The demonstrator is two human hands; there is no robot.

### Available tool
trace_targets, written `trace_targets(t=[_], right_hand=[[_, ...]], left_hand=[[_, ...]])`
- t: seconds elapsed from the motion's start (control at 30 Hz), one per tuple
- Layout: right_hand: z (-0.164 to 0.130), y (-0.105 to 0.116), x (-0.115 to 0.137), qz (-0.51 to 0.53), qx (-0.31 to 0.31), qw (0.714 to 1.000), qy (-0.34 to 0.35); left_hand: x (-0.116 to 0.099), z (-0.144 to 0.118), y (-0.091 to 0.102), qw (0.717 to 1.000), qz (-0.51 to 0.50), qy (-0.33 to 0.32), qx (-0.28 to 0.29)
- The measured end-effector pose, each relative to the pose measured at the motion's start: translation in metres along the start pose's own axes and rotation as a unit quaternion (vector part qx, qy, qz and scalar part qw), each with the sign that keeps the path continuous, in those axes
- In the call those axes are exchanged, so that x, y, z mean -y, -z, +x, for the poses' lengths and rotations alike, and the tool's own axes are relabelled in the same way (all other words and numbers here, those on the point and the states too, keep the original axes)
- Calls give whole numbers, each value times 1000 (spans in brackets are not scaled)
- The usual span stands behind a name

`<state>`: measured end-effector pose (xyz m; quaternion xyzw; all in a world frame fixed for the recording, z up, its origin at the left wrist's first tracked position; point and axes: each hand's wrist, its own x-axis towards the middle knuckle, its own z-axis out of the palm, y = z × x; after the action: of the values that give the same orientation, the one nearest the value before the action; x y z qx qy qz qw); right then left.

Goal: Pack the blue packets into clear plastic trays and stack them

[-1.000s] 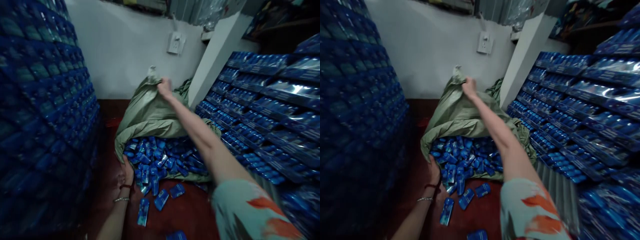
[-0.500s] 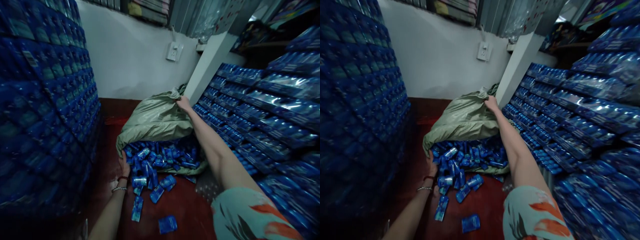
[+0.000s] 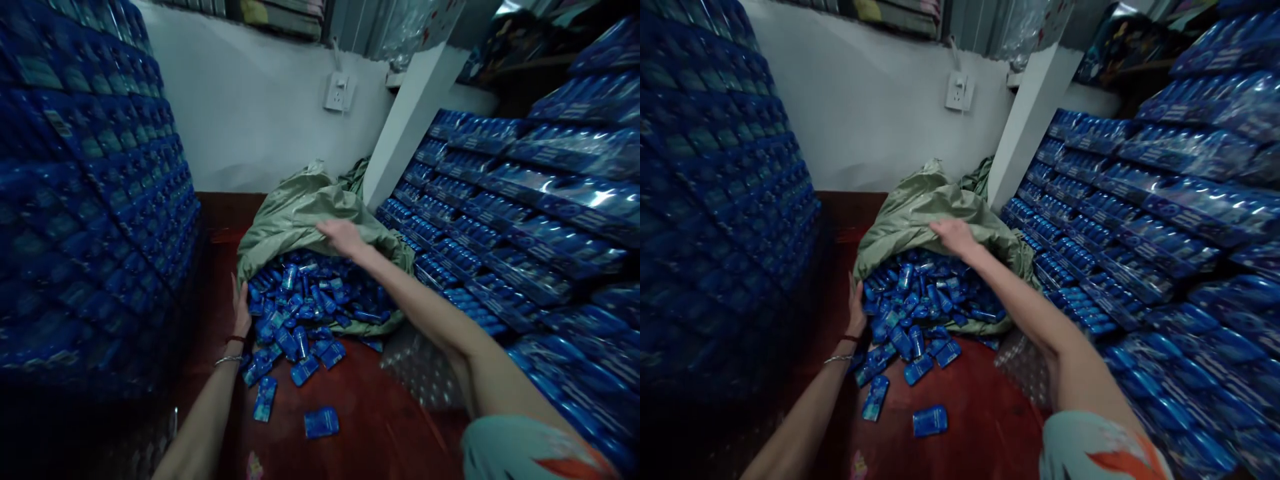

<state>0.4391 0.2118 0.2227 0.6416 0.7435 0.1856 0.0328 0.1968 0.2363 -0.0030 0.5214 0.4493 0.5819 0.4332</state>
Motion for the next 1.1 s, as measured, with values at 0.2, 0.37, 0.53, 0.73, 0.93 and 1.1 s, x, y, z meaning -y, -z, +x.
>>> trace_targets(t=[0.2,0.37,0.53,0.73,0.93,1.1], right_hand=[[6,23,-105,-73,-131,980,-134],[-13,-21,-90,-82,1,983,-163],[-23,-22,-31,-48,-78,987,-131],[-32,-21,5,-6,-161,982,-96],[-3,-45,-46,83,-34,982,-167],[1,-36,-27,91,-101,966,-219]], left_hand=[[-30,7,-48,982,73,-135,111],[-11,22,-43,995,37,-59,70],[17,33,-14,998,-17,47,31],[8,28,-14,998,-49,37,31],[-4,34,-28,996,68,-60,6],[-6,49,-16,992,92,-43,68]])
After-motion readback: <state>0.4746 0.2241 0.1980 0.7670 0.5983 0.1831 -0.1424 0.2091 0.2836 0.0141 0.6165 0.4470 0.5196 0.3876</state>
